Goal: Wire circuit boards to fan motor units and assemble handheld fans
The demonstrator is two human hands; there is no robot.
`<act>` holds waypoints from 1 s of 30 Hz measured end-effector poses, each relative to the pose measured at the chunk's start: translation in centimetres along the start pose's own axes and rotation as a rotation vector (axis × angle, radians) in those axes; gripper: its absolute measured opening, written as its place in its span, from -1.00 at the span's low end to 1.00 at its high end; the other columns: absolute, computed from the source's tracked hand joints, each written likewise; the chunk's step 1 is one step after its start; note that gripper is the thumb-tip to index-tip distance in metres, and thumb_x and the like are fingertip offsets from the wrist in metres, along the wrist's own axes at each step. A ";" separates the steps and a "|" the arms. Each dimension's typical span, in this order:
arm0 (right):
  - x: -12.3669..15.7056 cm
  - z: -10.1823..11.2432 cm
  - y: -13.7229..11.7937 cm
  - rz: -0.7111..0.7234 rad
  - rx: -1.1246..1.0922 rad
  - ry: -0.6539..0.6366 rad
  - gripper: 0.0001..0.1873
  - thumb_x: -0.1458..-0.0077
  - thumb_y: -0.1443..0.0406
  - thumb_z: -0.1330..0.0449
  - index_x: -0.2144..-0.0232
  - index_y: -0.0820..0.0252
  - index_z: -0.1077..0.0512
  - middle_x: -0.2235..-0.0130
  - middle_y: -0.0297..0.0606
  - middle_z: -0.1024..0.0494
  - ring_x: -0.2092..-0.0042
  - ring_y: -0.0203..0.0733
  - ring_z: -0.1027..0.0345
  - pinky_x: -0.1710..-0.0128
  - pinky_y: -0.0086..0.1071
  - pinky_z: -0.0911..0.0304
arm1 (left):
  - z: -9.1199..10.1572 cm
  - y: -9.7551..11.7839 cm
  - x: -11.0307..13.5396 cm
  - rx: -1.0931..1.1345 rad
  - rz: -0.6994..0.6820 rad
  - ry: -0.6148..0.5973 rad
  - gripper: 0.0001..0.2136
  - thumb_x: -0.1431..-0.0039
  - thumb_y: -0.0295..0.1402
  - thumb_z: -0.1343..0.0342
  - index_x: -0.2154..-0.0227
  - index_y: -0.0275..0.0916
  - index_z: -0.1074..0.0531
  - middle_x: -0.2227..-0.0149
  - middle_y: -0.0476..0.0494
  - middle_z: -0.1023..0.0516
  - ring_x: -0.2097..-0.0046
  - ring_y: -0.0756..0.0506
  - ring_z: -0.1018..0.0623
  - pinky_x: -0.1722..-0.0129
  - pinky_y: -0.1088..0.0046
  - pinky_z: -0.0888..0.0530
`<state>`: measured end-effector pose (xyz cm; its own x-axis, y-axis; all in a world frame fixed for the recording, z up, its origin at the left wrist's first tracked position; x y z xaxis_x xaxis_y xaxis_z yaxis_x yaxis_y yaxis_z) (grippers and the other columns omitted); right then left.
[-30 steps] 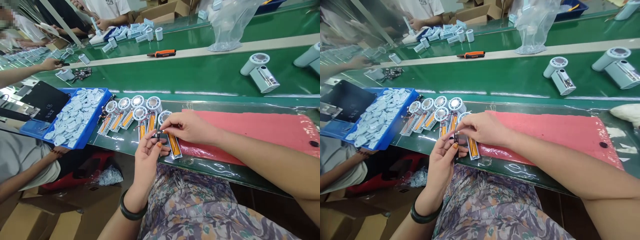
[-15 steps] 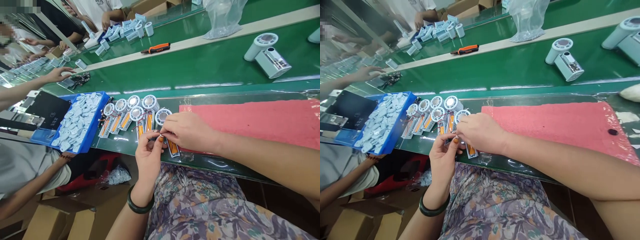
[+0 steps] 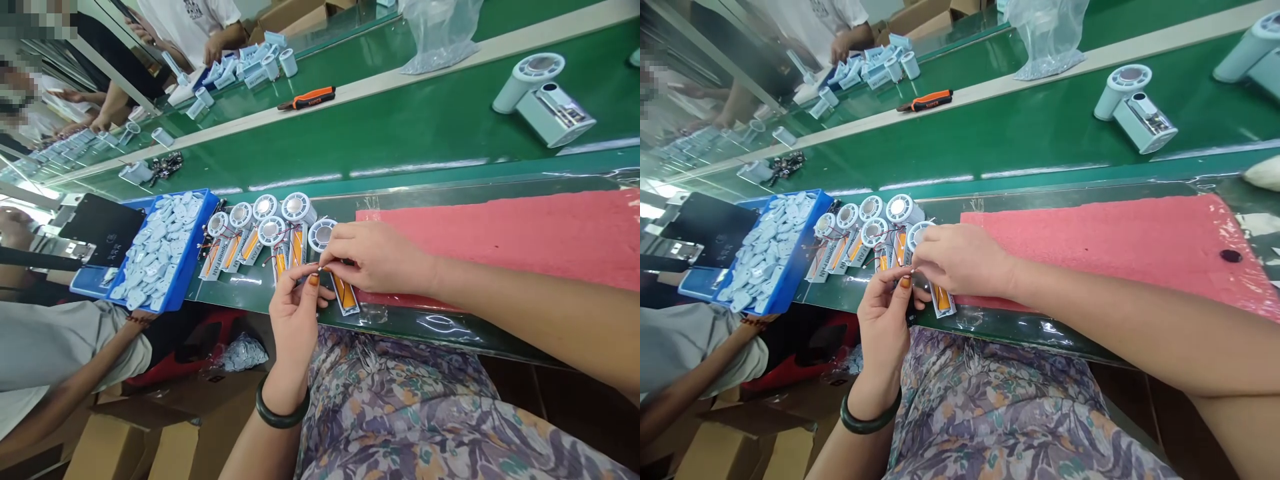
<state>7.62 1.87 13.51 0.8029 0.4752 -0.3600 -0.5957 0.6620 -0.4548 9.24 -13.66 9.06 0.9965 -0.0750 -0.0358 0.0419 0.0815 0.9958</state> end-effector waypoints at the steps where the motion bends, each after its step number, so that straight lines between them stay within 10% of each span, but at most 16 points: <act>1: 0.0 0.1 0.1 -0.013 -0.009 0.010 -0.88 -0.31 0.40 -0.23 0.24 0.20 -0.59 0.25 -0.27 -0.50 0.24 -0.19 -0.36 0.31 -0.37 -0.07 | 0.0 0.0 0.1 0.013 -0.009 0.003 -0.68 -0.25 -0.10 -0.30 0.08 -0.19 -0.50 0.25 -0.08 -0.57 0.41 0.02 -0.61 0.43 0.57 -0.54; 30: -0.6 0.4 -0.1 -0.226 0.063 -0.064 -0.92 -0.31 0.43 -0.20 0.23 0.22 -0.51 0.25 -0.26 -0.50 0.23 -0.14 -0.35 0.32 -0.32 -0.01 | -0.2 -0.6 -0.1 0.146 0.015 0.089 -0.65 -0.17 -0.14 -0.39 0.06 -0.20 -0.57 0.24 -0.10 -0.65 0.42 0.07 -0.57 0.41 0.61 -0.58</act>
<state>7.26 1.75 14.13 0.9165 0.3456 -0.2017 -0.4001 0.7895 -0.4654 9.13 -13.53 8.41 0.9997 0.0139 -0.0219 0.0228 -0.0639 0.9977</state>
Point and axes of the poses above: each hand's wrist, its own x-axis away from the middle knuckle, its own z-axis out of the back of the hand, y = z × x, the point moved 7 cm from there along -x, towards the middle knuckle
